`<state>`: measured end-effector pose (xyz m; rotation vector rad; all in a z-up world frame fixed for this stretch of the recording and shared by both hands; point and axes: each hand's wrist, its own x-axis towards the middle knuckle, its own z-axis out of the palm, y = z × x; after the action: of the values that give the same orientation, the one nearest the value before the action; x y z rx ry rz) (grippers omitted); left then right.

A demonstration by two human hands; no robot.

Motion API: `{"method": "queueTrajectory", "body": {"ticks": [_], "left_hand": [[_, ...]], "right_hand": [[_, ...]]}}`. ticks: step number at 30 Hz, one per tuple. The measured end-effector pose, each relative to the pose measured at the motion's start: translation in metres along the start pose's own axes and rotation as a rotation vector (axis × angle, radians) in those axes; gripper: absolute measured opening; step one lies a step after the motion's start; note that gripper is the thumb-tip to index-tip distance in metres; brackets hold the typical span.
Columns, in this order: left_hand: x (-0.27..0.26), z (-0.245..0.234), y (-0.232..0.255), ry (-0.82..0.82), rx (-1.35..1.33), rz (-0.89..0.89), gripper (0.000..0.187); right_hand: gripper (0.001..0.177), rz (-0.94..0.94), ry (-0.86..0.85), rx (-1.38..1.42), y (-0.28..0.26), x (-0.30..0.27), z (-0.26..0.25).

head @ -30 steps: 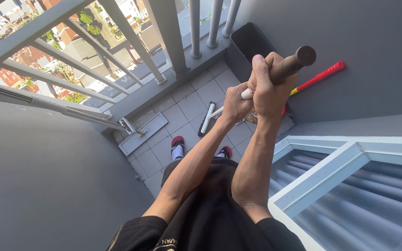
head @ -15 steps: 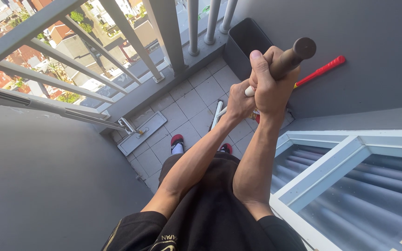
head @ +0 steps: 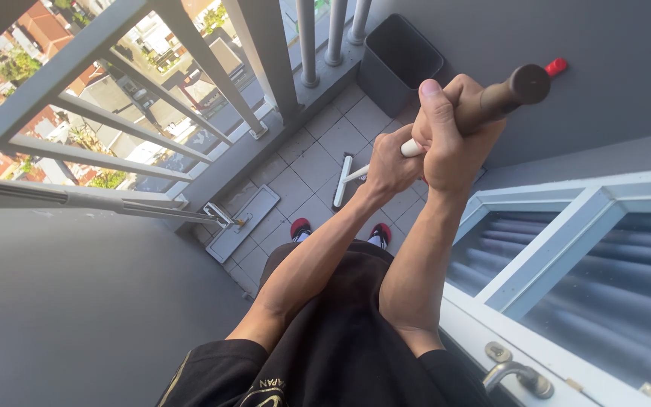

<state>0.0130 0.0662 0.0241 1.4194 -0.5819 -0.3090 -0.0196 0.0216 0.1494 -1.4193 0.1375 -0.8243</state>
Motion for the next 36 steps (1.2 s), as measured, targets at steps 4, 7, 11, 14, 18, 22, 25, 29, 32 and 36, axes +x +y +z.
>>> {"method": "queueTrajectory", "body": {"ticks": [4, 7, 11, 14, 18, 22, 25, 29, 32, 36], "left_hand": [[-0.002, -0.012, -0.006, -0.059, 0.093, 0.012, 0.012], [-0.004, -0.025, -0.001, -0.086, 0.117, 0.001, 0.012], [-0.007, -0.040, -0.007, -0.110, 0.185, 0.057, 0.015], [-0.007, -0.051, -0.014, -0.131, 0.254, 0.069, 0.016], [-0.005, -0.064, -0.013, -0.137, 0.302, 0.045, 0.015], [0.002, -0.070, -0.031, -0.094, 0.340, 0.079, 0.017], [0.007, -0.071, -0.030, -0.105, 0.330, -0.015, 0.018], [0.014, -0.070, -0.033, -0.054, 0.310, 0.047, 0.016], [0.020, -0.061, -0.036, -0.049, 0.317, 0.026, 0.022], [0.023, -0.044, -0.044, -0.053, 0.285, 0.036, 0.019]], "right_hand": [[0.037, -0.015, 0.048, 0.029, -0.002, -0.008, 0.008], [0.036, -0.023, 0.068, 0.062, 0.005, -0.015, 0.011], [0.035, -0.024, 0.070, 0.137, 0.010, -0.026, 0.017], [0.036, -0.060, 0.080, 0.146, 0.016, -0.030, 0.024], [0.034, -0.036, 0.102, 0.173, 0.025, -0.032, 0.032], [0.037, -0.013, 0.060, 0.182, 0.034, -0.024, 0.035], [0.036, 0.013, 0.053, 0.170, 0.043, -0.023, 0.035], [0.036, 0.038, 0.030, 0.149, 0.044, -0.012, 0.034], [0.037, 0.071, 0.057, 0.091, 0.041, -0.004, 0.030], [0.037, 0.095, 0.050, 0.091, 0.042, 0.002, 0.012]]}}
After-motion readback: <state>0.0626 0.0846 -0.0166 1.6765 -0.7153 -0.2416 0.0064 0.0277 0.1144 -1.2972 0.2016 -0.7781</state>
